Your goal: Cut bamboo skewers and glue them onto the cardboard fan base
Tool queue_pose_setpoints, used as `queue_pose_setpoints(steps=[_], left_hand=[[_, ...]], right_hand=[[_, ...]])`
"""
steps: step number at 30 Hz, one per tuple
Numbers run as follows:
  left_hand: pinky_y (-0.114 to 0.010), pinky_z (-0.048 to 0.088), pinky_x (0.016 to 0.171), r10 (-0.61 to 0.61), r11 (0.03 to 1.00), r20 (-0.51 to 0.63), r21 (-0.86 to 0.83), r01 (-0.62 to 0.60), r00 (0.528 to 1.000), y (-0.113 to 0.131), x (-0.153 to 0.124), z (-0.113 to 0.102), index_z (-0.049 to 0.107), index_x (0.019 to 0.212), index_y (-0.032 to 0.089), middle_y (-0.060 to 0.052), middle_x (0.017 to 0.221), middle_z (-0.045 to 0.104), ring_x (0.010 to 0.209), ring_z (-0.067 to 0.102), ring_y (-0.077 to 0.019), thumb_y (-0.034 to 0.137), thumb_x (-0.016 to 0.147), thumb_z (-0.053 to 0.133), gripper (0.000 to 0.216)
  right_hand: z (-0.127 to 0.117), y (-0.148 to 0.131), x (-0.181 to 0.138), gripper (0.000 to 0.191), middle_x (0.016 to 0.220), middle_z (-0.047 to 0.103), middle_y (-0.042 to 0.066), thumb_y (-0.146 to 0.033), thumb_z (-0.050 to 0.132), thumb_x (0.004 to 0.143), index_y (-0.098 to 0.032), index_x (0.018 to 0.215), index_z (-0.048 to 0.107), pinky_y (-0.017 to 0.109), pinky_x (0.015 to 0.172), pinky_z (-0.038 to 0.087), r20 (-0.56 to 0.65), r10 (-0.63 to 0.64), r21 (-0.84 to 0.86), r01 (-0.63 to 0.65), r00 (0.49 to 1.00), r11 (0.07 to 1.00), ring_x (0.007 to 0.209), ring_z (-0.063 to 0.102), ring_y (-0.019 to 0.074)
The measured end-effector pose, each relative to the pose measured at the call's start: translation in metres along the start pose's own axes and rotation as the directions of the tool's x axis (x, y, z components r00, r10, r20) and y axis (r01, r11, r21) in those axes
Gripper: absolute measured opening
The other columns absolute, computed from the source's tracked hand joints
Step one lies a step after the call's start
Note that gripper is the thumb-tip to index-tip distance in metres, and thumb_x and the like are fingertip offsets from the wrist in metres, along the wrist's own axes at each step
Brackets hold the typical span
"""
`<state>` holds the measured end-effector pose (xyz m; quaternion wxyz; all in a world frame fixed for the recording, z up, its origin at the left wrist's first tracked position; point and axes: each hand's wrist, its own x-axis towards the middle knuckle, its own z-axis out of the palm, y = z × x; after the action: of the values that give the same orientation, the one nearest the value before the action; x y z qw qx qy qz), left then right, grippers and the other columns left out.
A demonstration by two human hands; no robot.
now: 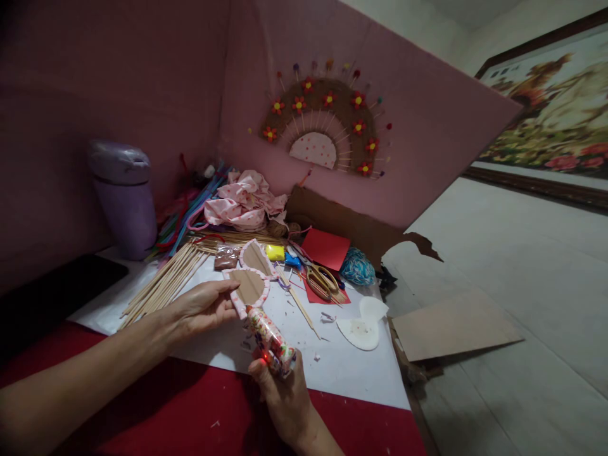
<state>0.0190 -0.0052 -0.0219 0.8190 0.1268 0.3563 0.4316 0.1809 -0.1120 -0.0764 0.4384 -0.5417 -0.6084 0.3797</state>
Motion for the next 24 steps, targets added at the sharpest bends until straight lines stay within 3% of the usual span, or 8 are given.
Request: queue_pose_setpoints(steps=[7,10,15,19,24], left_hand=[[-0.030,0.056,0.057,0.021,0.998,-0.020,-0.054,-0.022,1.000,0.008,0.000,0.001,0.050,0.114,0.003,-0.012,0.072,0.067,0.061,0.067,-0.0181,0.002,0.085,0.035,0.032],[-0.024,0.055,0.053,0.125,0.990,-0.056,-0.061,-0.128,0.991,0.016,0.000,-0.001,0.053,0.107,0.004,-0.012,0.071,0.068,0.058,0.066,-0.0153,0.001,0.085,0.036,0.028],[-0.021,0.050,0.043,0.378,0.923,-0.024,0.092,-0.374,0.926,0.023,-0.003,-0.003,0.059,0.089,0.008,-0.005,0.056,0.063,0.044,0.059,-0.0120,0.007,0.083,0.043,0.017],[-0.021,0.048,0.039,0.429,0.886,0.054,0.171,-0.432,0.902,0.017,-0.005,-0.002,0.059,0.084,0.010,-0.003,0.054,0.062,0.042,0.057,-0.0118,0.012,0.083,0.045,0.014],[-0.020,0.046,0.038,0.447,0.852,0.122,0.246,-0.463,0.886,0.010,-0.006,0.000,0.056,0.093,0.011,-0.003,0.058,0.064,0.042,0.058,-0.0123,0.016,0.083,0.047,0.014]], right_hand=[[-0.005,-0.006,0.000,0.037,0.052,0.047,-0.001,-0.052,0.053,0.080,-0.016,0.076,0.058,0.021,0.039,0.038,0.006,-0.079,-0.111,0.079,0.997,0.991,0.044,0.043,0.0105],[-0.007,-0.003,0.000,0.035,0.059,0.049,0.000,-0.049,0.053,0.082,-0.015,0.082,0.059,0.021,0.040,0.038,0.035,-0.135,-0.075,0.137,0.990,0.988,0.044,0.041,0.0093],[-0.013,0.014,-0.003,0.032,0.062,0.049,0.000,-0.046,0.049,0.085,-0.016,0.087,0.059,0.021,0.041,0.038,-0.068,-0.147,0.065,0.151,0.987,0.986,0.047,0.041,0.0094],[-0.010,0.015,-0.002,0.036,0.059,0.048,-0.001,-0.050,0.053,0.082,-0.016,0.091,0.057,0.021,0.039,0.038,-0.118,-0.061,0.229,0.087,0.991,0.970,0.046,0.042,0.0095],[-0.014,-0.012,0.006,0.049,0.055,0.047,-0.005,-0.062,0.054,0.075,-0.017,0.095,0.053,0.017,0.031,0.034,-0.129,0.043,0.455,0.021,0.991,0.890,0.035,0.035,0.0050]])
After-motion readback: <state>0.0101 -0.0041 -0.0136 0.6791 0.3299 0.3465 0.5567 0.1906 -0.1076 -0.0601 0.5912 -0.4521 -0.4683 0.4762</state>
